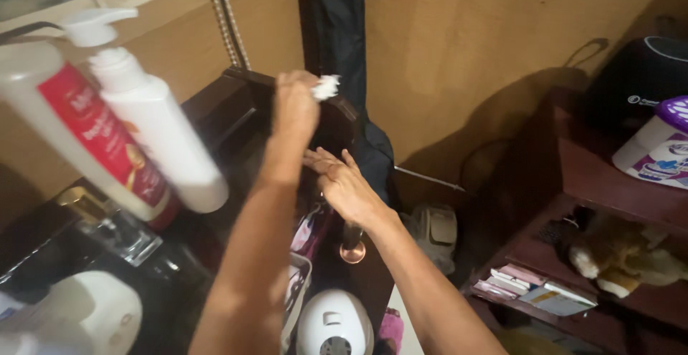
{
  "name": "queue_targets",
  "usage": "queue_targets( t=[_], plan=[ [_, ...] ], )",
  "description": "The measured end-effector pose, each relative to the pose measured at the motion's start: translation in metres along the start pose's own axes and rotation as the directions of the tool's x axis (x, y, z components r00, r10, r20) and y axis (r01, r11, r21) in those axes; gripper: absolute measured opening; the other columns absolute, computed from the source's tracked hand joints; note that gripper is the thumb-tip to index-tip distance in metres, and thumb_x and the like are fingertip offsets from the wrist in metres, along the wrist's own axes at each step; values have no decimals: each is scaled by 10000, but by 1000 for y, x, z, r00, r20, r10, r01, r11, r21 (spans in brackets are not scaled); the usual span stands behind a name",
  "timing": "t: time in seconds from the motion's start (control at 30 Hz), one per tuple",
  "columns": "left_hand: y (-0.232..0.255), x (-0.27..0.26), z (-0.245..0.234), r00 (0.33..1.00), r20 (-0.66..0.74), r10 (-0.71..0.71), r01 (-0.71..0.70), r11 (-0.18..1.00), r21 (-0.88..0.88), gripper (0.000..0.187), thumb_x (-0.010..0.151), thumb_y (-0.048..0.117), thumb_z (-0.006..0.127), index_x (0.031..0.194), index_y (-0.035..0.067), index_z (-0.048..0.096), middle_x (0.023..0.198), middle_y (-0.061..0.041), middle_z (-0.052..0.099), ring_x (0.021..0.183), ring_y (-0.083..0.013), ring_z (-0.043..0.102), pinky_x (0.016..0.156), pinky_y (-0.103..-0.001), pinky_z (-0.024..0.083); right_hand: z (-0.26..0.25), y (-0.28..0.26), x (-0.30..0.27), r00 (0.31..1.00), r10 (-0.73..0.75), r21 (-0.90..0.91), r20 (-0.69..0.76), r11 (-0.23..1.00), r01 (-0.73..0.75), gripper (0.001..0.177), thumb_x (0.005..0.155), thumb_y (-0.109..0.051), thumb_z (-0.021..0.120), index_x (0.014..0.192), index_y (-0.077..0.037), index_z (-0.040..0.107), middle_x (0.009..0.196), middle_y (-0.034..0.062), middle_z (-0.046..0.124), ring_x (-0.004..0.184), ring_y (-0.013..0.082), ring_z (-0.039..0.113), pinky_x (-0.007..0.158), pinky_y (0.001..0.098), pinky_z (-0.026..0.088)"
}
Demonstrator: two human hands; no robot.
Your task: The person wipes the surface of a dark wooden dresser and the items on it using a small white cloth, moving a basket of supplies and several bottles to reach the surface beneath them.
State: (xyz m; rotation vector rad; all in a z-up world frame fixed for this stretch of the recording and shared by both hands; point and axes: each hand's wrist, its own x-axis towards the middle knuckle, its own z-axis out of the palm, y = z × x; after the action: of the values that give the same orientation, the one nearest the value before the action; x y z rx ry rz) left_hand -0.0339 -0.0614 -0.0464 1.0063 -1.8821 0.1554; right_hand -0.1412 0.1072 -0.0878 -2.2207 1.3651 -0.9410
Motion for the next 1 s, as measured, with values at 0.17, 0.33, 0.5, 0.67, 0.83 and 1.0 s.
queue_targets(
  t=[0.17,0.33,0.5,0.67,0.83,1.0],
  plan=[
    [-57,1,-21,991,-40,-131,136,970,202,198,909,20,596,1018,-53,744,1132,-242,685,1114,-422,598,960,-483,494,-1,-9,4,994,106,12,-26,994,-106,505,910,-154,549,1404,-58,587,1583,85,470,1554,228,278,1267,536,52],
    [-82,34,-23,806,-58,-589,592,804,58,268,1085,141,510,1202,-61,643,1215,-308,624,1122,-465,589,977,-526,480,-3,-17,1,993,114,11,-40,993,-113,524,906,-176,565,1416,-58,575,1585,84,461,1552,230,263,1266,519,46],
    [-106,24,-36,805,-323,-498,563,813,149,398,1002,205,525,1284,-63,607,1331,-286,561,1233,-470,522,1069,-529,395,-2,-22,-1,993,92,-5,-72,996,-93,529,926,-186,551,1440,-58,556,1598,89,439,1551,234,255,1263,514,47],
    [-121,3,-23,917,1,-398,305,704,641,570,957,325,540,1291,-137,547,1401,-294,502,1326,-484,433,1129,-582,282,-1,-22,0,992,106,-14,-61,994,-107,524,932,-189,549,1439,-59,553,1599,78,437,1553,219,251,1266,505,47],
    [-146,-8,0,973,-57,-224,209,744,635,523,1043,166,490,1476,-126,509,1545,-271,467,1427,-458,407,1213,-566,262,3,-19,-1,993,102,-26,-64,994,-103,525,931,-186,551,1440,-61,554,1596,78,445,1553,222,252,1264,507,48],
    [-107,-11,-19,893,35,-448,272,600,753,570,1013,203,489,1444,-169,467,1533,-325,410,1407,-530,356,1159,-612,251,7,-13,0,993,73,-63,-89,995,-79,514,938,-184,555,1437,-62,561,1594,81,450,1551,232,266,1266,507,72]
  ],
)
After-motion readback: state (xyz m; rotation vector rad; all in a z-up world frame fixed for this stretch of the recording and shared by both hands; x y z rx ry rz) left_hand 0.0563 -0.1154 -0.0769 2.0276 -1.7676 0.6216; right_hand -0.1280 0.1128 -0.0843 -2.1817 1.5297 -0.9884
